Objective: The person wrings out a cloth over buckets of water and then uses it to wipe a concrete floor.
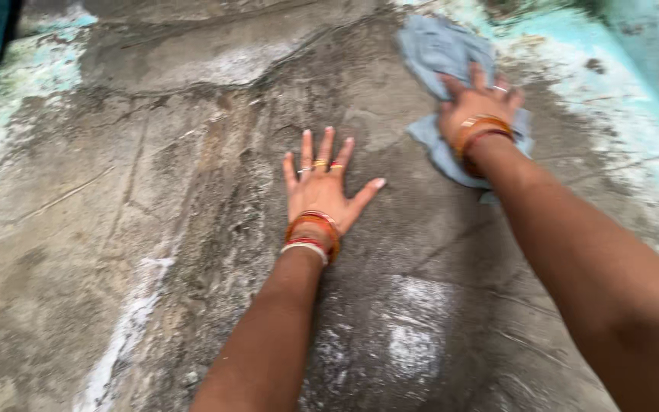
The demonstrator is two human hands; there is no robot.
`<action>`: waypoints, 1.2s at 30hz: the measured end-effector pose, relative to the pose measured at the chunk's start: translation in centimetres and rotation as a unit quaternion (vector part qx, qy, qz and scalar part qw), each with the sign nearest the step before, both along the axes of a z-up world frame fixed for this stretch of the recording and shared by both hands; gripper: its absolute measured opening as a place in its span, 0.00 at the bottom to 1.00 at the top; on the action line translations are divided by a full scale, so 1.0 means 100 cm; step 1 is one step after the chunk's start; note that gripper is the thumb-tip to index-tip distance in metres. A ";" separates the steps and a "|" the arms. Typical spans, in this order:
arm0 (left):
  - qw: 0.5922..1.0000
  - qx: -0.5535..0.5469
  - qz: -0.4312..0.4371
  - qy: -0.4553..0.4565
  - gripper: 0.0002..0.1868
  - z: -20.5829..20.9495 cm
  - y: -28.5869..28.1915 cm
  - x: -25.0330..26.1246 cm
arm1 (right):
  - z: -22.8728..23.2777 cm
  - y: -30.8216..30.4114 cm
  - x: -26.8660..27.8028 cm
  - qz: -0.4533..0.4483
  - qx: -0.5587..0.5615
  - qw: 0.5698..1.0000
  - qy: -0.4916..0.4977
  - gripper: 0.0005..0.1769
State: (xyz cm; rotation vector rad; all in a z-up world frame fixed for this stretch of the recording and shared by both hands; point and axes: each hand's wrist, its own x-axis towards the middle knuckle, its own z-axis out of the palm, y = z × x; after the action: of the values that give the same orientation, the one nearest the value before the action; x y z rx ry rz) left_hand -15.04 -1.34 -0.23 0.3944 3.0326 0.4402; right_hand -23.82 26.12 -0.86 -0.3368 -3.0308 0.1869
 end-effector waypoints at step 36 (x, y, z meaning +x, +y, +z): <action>0.992 0.061 0.106 -0.040 0.47 0.037 0.067 0.088 | -0.038 -0.162 0.218 0.238 -0.024 0.971 0.030 0.30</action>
State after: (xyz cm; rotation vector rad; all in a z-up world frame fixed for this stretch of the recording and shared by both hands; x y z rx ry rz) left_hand -6.20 5.40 3.50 0.0568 2.9902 0.6386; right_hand -1.99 9.94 -4.68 0.3936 -2.9935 0.2935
